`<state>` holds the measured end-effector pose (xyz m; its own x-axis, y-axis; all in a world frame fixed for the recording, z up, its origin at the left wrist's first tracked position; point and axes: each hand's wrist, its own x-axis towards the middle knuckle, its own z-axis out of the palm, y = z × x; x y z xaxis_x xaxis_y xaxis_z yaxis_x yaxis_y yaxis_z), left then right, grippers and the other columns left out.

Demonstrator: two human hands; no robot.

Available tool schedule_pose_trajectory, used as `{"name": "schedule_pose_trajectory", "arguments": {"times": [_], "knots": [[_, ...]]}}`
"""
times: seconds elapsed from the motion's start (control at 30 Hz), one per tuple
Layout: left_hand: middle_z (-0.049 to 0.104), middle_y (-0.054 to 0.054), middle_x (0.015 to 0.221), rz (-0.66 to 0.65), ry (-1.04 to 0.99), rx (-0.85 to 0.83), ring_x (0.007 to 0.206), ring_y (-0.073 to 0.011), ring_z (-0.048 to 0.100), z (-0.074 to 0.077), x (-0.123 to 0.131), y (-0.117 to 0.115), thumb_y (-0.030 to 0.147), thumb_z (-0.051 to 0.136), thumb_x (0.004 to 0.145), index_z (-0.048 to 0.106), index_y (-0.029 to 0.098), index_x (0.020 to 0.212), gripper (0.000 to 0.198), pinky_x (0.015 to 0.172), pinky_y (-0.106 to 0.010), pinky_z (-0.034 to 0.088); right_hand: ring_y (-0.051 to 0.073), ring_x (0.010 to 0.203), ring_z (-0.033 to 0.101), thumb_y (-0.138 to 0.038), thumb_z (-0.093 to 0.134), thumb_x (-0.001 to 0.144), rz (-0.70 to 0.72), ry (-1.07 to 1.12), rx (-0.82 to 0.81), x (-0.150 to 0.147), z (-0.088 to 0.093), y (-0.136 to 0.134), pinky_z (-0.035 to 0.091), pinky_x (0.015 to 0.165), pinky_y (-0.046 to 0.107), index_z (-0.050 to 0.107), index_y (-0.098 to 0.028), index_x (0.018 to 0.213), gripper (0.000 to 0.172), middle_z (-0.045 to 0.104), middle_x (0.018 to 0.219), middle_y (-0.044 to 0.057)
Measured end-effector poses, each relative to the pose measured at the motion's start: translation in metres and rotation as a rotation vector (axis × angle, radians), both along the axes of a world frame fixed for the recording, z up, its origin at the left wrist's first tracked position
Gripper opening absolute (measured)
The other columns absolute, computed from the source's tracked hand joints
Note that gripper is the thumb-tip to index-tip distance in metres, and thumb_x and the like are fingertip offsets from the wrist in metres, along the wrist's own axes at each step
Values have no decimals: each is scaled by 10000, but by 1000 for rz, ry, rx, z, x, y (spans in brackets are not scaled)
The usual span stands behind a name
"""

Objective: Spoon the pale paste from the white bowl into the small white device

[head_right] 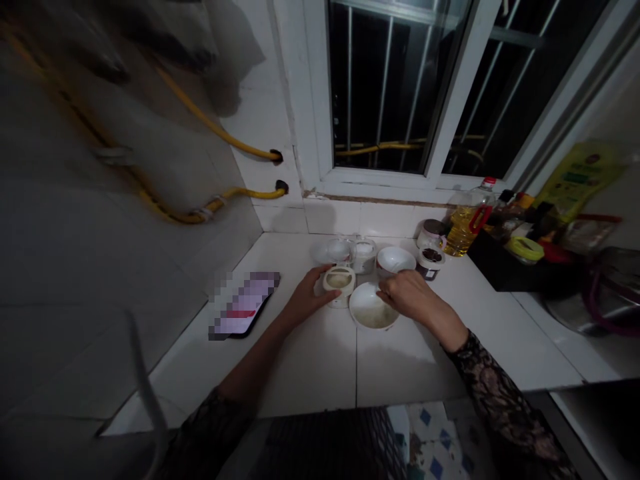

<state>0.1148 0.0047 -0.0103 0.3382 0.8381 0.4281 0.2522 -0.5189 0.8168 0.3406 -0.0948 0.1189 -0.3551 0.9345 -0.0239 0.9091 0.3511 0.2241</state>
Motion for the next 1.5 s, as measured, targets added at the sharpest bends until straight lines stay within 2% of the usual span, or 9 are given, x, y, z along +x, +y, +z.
{"name": "schedule_pose_trajectory", "arguments": {"times": [0.1,0.27,0.5,0.63,0.8,1.0,1.2,1.37,1.5], "knots": [[575,-109,1294,-5,2,-2,1248,-285,520,1,0,0,416,748,726,528,210,1245,600,1072,-461,392,178,673,630,-197,536,912,-50,-54,-26,-3,2,2,267,561,280,711,-131,780,229,722,771,122],[574,-116,1294,-14,8,-4,1250,-288,517,3,0,-1,414,746,729,530,206,1243,596,1077,-464,387,155,612,615,-219,560,884,8,19,-168,-1,4,-6,227,525,264,696,-162,688,246,682,638,69],[588,-103,1272,-8,0,3,1233,-285,527,3,0,-1,414,754,721,539,214,1230,588,1065,-461,399,240,794,692,-253,474,924,-263,-110,-30,-11,-3,4,306,552,269,740,-138,871,296,743,829,157],[590,-97,1267,-4,-3,5,1225,-281,535,2,0,-1,422,753,722,538,222,1231,588,1060,-455,405,233,813,697,-276,482,931,-202,-40,-97,-16,-8,5,341,577,264,743,-168,882,286,751,841,128],[589,-109,1274,-2,1,-1,1238,-285,526,3,0,-1,419,752,719,528,204,1233,600,1073,-467,391,228,769,683,-266,474,941,-238,-43,-11,-9,-6,7,307,560,264,730,-147,862,292,740,816,140],[598,-97,1258,-5,-6,6,1226,-276,535,2,1,-1,421,755,711,535,213,1215,587,1063,-454,406,140,606,598,-267,526,924,15,132,-116,-6,-16,9,235,532,257,685,-160,716,283,696,670,64],[583,-112,1281,-16,-20,6,1237,-284,525,0,0,1,427,752,717,532,210,1231,601,1071,-468,390,163,655,611,-293,532,920,-120,143,4,-3,-23,25,196,538,270,695,-172,739,272,690,676,73],[580,-114,1281,-10,-22,-14,1242,-285,521,0,1,1,419,762,705,533,209,1230,610,1070,-460,389,153,646,605,-325,461,961,-78,241,50,-6,-40,33,213,549,262,684,-160,773,335,694,695,75],[581,-112,1275,-14,-8,-7,1237,-286,522,2,0,0,423,757,709,531,206,1233,611,1071,-463,385,160,638,596,-307,412,965,-134,233,151,1,-41,28,204,551,274,681,-147,757,375,683,672,91]]}}
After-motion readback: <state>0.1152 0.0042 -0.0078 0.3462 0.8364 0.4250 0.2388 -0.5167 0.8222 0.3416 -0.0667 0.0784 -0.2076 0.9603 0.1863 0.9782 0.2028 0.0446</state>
